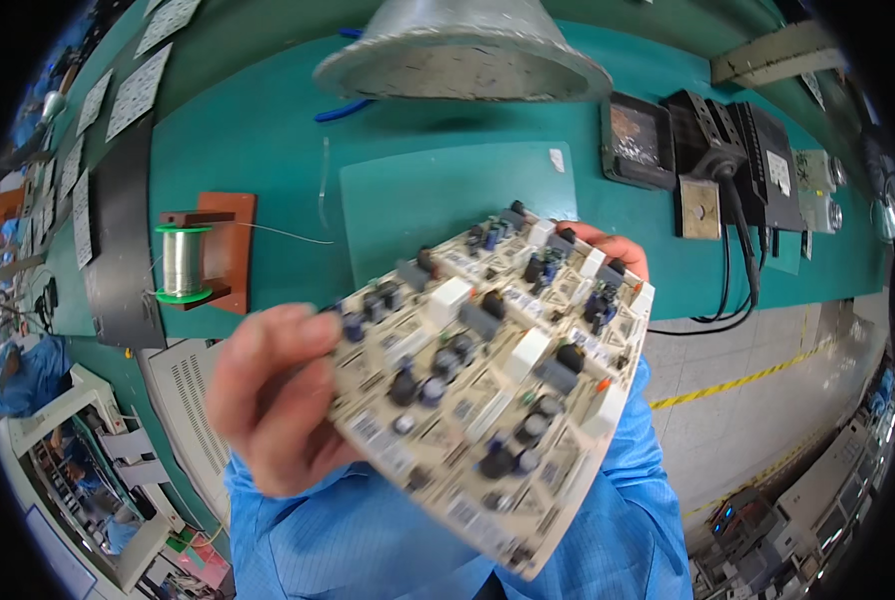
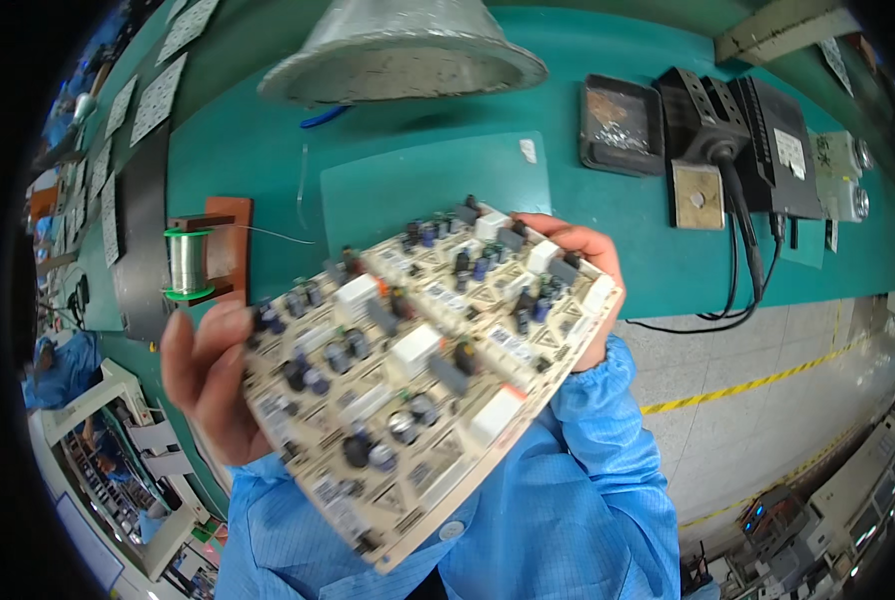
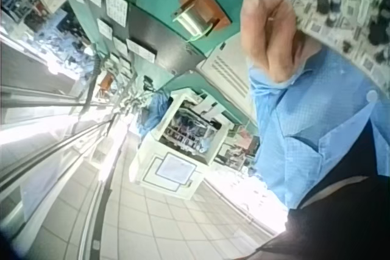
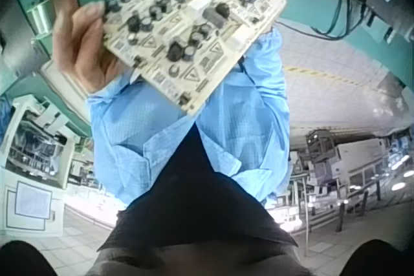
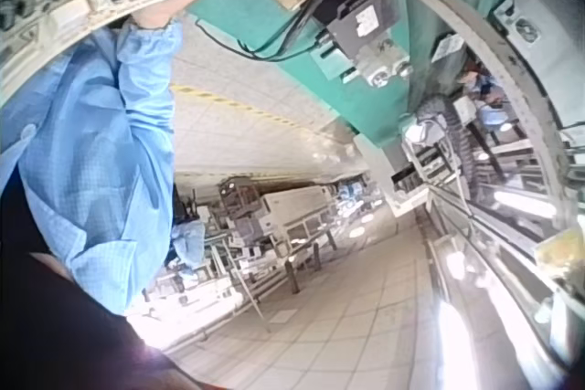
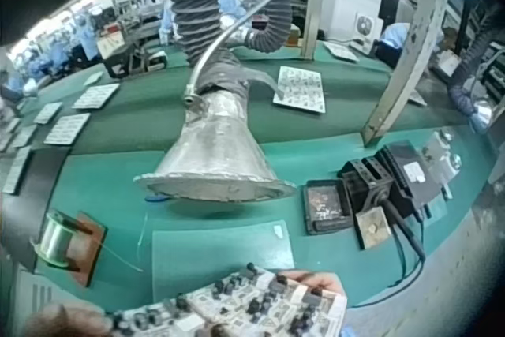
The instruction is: Perform manual soldering and assembly of electronic components onto circuit boards at an industrial workbench.
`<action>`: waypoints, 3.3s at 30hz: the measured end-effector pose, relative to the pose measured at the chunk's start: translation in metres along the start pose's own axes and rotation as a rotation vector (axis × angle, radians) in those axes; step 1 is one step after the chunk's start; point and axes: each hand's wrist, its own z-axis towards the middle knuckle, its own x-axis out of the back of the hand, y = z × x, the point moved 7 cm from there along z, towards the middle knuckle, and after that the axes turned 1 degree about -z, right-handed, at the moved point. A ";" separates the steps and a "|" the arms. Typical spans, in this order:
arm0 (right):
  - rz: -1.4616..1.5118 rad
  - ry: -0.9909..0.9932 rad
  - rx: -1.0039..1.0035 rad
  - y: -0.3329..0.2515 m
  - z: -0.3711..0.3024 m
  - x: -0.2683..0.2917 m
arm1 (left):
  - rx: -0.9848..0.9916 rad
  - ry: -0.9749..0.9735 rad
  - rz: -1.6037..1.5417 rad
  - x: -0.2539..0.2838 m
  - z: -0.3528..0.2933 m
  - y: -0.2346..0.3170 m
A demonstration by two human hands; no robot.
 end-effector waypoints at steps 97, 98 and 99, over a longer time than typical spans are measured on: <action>-1.123 0.001 0.363 -0.017 -0.006 -0.025 | 1.034 -0.631 0.924 -0.002 0.109 -0.443; -1.140 -0.005 0.356 -0.018 -0.006 -0.026 | 0.913 -0.653 0.860 -0.020 0.117 -0.437; -1.158 -0.011 0.349 -0.018 -0.005 -0.028 | 0.916 -0.647 0.850 -0.034 0.124 -0.435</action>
